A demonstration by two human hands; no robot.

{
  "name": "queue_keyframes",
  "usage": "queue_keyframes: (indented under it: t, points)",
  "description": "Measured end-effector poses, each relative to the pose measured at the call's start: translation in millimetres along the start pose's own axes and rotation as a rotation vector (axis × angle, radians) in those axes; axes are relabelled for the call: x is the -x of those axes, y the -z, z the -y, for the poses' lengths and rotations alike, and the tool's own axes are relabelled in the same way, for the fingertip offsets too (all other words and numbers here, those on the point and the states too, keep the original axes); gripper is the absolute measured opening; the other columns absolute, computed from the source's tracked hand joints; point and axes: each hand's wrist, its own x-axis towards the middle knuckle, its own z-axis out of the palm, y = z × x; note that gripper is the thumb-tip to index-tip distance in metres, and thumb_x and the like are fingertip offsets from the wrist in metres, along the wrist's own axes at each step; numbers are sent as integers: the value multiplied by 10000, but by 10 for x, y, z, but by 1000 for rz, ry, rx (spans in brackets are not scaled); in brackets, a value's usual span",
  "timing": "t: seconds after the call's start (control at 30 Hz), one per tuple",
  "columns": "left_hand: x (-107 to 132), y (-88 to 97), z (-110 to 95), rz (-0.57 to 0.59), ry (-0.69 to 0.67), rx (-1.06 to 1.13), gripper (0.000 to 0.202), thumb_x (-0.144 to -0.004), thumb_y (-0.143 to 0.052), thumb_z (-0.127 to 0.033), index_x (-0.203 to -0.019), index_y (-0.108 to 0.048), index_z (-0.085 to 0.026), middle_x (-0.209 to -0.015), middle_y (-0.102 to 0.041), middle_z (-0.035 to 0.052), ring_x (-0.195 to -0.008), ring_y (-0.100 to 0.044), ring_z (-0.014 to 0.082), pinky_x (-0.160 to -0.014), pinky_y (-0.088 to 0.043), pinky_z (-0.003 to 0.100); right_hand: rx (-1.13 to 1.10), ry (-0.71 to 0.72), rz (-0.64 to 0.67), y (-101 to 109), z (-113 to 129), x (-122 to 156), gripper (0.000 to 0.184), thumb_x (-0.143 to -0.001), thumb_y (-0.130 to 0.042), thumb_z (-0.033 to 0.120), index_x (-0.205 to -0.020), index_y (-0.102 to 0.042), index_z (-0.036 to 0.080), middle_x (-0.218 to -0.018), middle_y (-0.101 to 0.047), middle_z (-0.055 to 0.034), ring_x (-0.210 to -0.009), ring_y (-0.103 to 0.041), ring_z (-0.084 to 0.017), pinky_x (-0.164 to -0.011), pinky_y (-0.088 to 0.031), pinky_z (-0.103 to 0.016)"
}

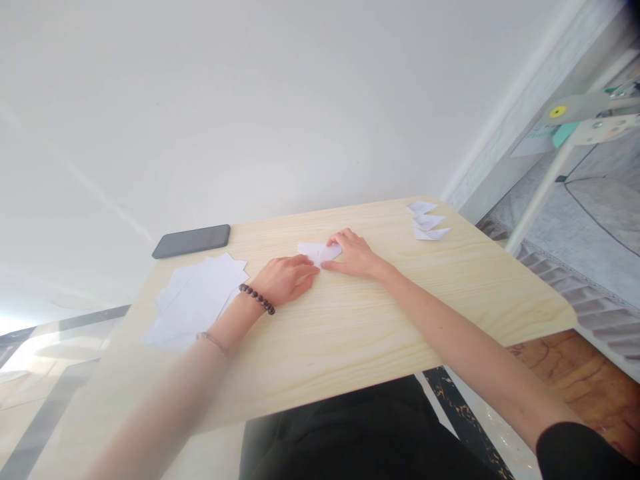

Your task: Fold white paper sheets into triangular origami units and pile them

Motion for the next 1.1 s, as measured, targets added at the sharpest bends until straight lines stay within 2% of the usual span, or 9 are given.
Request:
queue_keyframes:
  t: [0.2,0.37,0.57,0.7,0.93,1.03,1.1]
  points:
    - [1,3,-6,-1,14,-6,287,-851,-383,-273,-1030,-604,-241,-1076,-584,44,-872,-595,172,-763,-467,311,12,4,-4,5,28,13,504,-622,-560,575,-995,-474,249,-1030,-442,-57,-1003,-437,-230,-858,-330,-390]
    - [-7,6,-15,4,8,-20,283,-851,-382,-277,-1016,-609,-241,-1058,-585,50,-862,-595,174,-745,-468,310,7,-14,13,7,24,-6,483,-624,-572,547,-991,-478,248,-1031,-441,-55,-1009,-432,-229,-863,-327,-395]
    - [-11,8,-11,15,12,-37,290,-857,-371,-293,-1006,-614,-242,-1065,-585,44,-859,-594,176,-743,-466,312,-91,-3,34,53,-12,-18,402,-651,-584,417,-1003,-480,251,-1027,-450,-38,-1010,-435,-200,-869,-346,-368]
    - [-13,10,-15,7,14,-26,284,-856,-376,-293,-987,-623,-247,-1052,-591,40,-839,-598,171,-733,-465,309,-198,-11,61,106,-38,-18,345,-672,-556,287,-1008,-484,255,-1049,-432,-29,-917,-471,-157,-828,-391,-320]
    - [-13,5,-15,-6,10,-50,285,-853,-376,-284,-979,-629,-248,-1045,-595,37,-810,-594,159,-715,-459,294,-324,-38,115,198,-111,-27,352,-691,-456,130,-1022,-491,243,-1050,-406,-35,-782,-494,-111,-736,-441,-268]
    - [-6,-7,-10,-12,9,-55,278,-848,-386,-278,-984,-626,-249,-1040,-597,36,-815,-591,165,-722,-455,304,-336,-73,69,169,-109,-22,300,-723,-428,149,-1004,-495,231,-1050,-414,-43,-791,-507,-110,-730,-442,-266]
    - [-2,-18,-8,-21,7,-54,275,-845,-389,-272,-983,-626,-246,-1030,-600,35,-819,-589,169,-727,-453,310,-309,-105,24,114,-78,-17,264,-732,-474,245,-994,-493,215,-1045,-413,-53,-796,-508,-117,-753,-440,-280]
